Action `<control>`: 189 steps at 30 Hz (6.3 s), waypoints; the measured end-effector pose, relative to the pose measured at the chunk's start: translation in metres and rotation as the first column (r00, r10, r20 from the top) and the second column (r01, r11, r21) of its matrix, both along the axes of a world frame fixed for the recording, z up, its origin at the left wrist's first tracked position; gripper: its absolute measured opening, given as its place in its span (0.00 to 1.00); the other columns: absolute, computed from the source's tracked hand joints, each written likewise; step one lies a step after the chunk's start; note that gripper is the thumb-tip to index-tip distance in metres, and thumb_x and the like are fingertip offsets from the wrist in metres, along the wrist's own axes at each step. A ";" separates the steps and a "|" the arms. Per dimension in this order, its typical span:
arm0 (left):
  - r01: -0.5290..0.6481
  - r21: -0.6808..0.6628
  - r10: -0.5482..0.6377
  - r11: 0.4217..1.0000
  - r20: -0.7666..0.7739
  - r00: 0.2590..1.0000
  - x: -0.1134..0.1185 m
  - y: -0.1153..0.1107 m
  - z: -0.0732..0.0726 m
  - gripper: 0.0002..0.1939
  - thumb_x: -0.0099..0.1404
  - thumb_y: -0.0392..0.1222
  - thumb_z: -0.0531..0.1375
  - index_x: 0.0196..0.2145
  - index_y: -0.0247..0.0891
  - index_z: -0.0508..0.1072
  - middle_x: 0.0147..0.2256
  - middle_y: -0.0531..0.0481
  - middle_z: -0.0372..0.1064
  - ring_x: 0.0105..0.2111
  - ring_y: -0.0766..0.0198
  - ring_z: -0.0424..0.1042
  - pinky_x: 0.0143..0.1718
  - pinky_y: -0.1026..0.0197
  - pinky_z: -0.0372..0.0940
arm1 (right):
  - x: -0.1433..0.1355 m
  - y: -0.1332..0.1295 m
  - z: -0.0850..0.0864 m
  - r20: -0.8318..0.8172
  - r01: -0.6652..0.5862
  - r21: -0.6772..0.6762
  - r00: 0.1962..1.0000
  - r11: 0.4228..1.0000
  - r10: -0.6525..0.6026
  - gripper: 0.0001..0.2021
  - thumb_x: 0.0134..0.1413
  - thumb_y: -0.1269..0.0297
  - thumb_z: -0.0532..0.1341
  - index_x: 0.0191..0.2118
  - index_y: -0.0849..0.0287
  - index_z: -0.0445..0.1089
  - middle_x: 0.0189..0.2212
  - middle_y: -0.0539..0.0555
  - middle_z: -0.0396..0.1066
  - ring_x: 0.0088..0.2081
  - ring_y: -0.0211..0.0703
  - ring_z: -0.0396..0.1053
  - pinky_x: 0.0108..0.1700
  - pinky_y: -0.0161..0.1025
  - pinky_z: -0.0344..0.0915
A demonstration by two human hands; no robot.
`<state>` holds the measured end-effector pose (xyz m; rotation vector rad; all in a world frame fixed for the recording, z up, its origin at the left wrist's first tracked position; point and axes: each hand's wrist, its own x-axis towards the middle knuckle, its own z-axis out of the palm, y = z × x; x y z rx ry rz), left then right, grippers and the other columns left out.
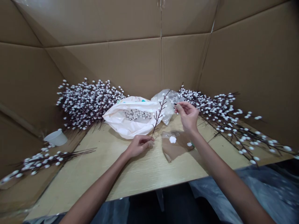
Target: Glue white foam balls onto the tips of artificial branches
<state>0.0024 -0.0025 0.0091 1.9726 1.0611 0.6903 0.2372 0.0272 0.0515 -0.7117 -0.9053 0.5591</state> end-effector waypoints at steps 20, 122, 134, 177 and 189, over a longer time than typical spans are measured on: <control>0.016 -0.019 -0.016 1.000 0.014 1.000 0.000 0.000 -0.004 0.15 0.57 0.41 0.59 0.38 0.29 0.78 0.35 0.45 0.75 0.28 0.65 0.68 0.29 0.65 0.64 | 0.000 -0.003 0.001 0.089 0.032 -0.015 0.996 0.999 -0.030 0.09 0.43 0.61 0.67 0.29 0.60 0.72 0.23 0.49 0.70 0.23 0.35 0.67 0.26 0.34 0.65; 0.183 0.255 -0.107 0.949 -0.286 0.952 0.000 -0.006 0.010 0.13 0.61 0.34 0.53 0.38 0.32 0.77 0.34 0.46 0.75 0.30 0.64 0.70 0.29 0.67 0.60 | 0.054 -0.002 0.022 0.056 0.180 0.220 0.979 0.959 -0.196 0.07 0.47 0.59 0.67 0.31 0.57 0.73 0.26 0.47 0.69 0.23 0.31 0.64 0.25 0.32 0.61; 0.189 0.255 -0.111 0.948 -0.291 0.950 0.001 -0.005 0.012 0.12 0.62 0.35 0.54 0.38 0.33 0.77 0.34 0.47 0.76 0.30 0.64 0.71 0.29 0.67 0.61 | 0.054 -0.001 0.022 0.049 0.154 0.177 0.985 0.972 -0.165 0.09 0.45 0.57 0.67 0.31 0.57 0.73 0.25 0.47 0.69 0.23 0.32 0.63 0.25 0.33 0.61; 0.166 0.195 -0.117 0.967 -0.240 0.964 0.002 -0.008 0.014 0.13 0.62 0.37 0.54 0.39 0.33 0.77 0.36 0.46 0.76 0.35 0.61 0.72 0.33 0.65 0.63 | 0.054 0.002 0.019 0.061 0.193 0.162 0.977 0.968 -0.205 0.11 0.44 0.56 0.68 0.32 0.57 0.73 0.27 0.49 0.72 0.24 0.34 0.66 0.27 0.35 0.66; 0.066 0.032 -0.064 0.997 -0.035 0.997 0.003 -0.006 0.007 0.16 0.62 0.44 0.58 0.39 0.30 0.78 0.34 0.44 0.76 0.32 0.62 0.70 0.32 0.64 0.64 | 0.052 0.002 0.019 -0.062 0.166 0.125 0.985 0.978 -0.160 0.11 0.41 0.58 0.70 0.30 0.59 0.74 0.26 0.49 0.73 0.23 0.33 0.67 0.26 0.32 0.65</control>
